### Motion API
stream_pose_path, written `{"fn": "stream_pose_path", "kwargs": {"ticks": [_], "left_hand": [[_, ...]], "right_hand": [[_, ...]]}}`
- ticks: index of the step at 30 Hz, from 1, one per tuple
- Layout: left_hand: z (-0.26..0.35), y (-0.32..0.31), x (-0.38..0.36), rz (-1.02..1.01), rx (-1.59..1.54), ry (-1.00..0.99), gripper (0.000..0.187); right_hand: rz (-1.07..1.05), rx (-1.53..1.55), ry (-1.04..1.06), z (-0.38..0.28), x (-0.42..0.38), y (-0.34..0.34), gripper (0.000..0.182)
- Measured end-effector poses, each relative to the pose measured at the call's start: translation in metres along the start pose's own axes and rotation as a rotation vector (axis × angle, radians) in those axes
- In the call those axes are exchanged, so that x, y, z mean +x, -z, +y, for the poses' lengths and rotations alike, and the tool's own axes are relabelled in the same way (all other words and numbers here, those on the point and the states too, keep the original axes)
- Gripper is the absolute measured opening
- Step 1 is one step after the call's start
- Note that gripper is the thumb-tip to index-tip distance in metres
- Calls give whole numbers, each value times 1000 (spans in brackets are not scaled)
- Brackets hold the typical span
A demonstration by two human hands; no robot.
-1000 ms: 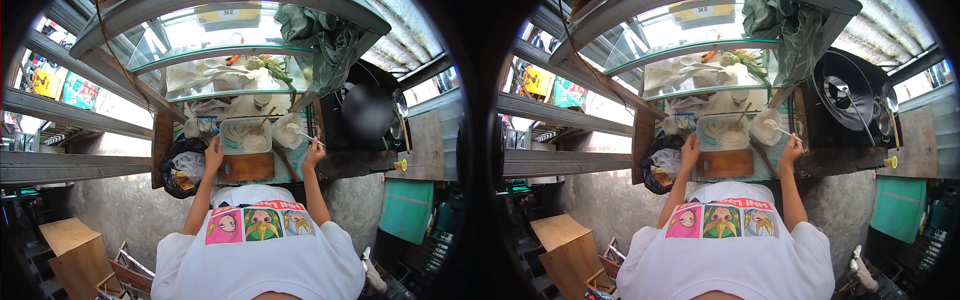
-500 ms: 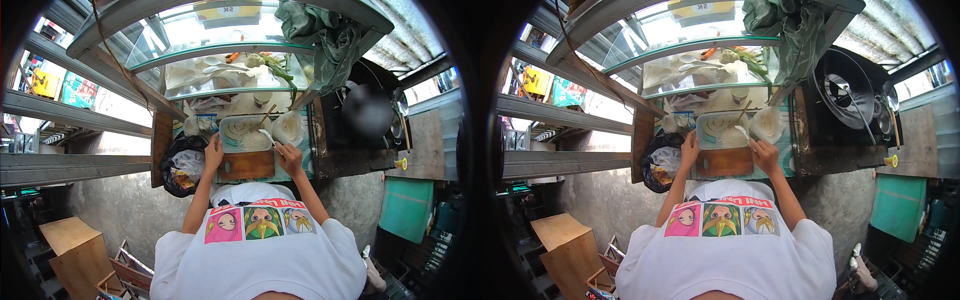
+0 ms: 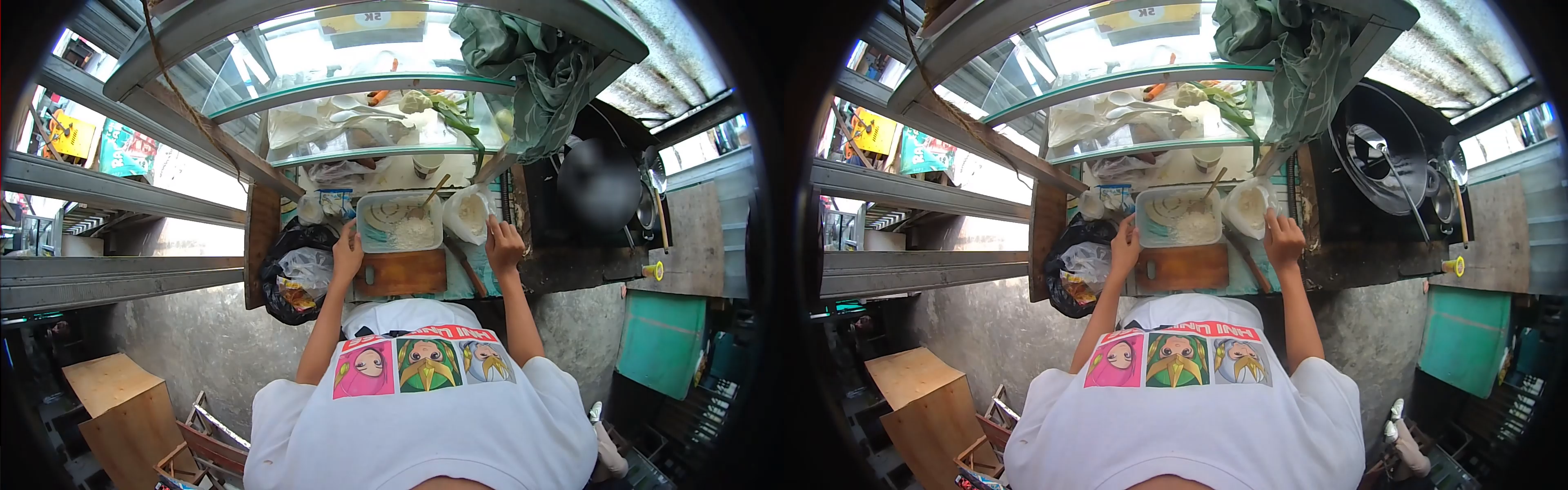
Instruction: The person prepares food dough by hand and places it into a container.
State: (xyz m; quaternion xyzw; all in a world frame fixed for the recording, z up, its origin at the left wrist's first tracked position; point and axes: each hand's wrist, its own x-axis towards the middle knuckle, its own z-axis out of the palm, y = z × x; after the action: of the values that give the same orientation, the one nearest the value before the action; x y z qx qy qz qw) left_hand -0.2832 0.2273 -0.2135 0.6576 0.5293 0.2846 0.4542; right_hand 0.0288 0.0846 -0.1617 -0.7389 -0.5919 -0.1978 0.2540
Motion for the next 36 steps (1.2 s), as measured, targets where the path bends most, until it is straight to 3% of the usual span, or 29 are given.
{"fn": "stream_pose_path", "kwargs": {"ticks": [10,13,15,16,18,21,30,36], "left_hand": [[1,-1,-1,10,-5,-9,34],[1,-1,-1,16,13,-18,33],[2,-1,-1,18,9,-14,33],[2,-1,-1,18,9,-14,33],[1,-2,-1,31,11,-27,33],[0,-3,-1,37,1,-44,33],[-4,-3,-2,32,20,-31,34],[0,-3,-2,16,-5,13,34]], "right_hand": [[-178,164,95,-12,-19,-25,18],[-62,242,-29,-15,-25,-29,12],[84,432,-477,-18,-31,-36,15],[84,432,-477,-17,-34,-40,15],[193,747,-938,-11,-38,-46,22],[216,803,-1099,2,-45,-47,24],[303,956,-1284,11,-42,-31,27],[292,1106,-1250,0,-31,-18,26]]}}
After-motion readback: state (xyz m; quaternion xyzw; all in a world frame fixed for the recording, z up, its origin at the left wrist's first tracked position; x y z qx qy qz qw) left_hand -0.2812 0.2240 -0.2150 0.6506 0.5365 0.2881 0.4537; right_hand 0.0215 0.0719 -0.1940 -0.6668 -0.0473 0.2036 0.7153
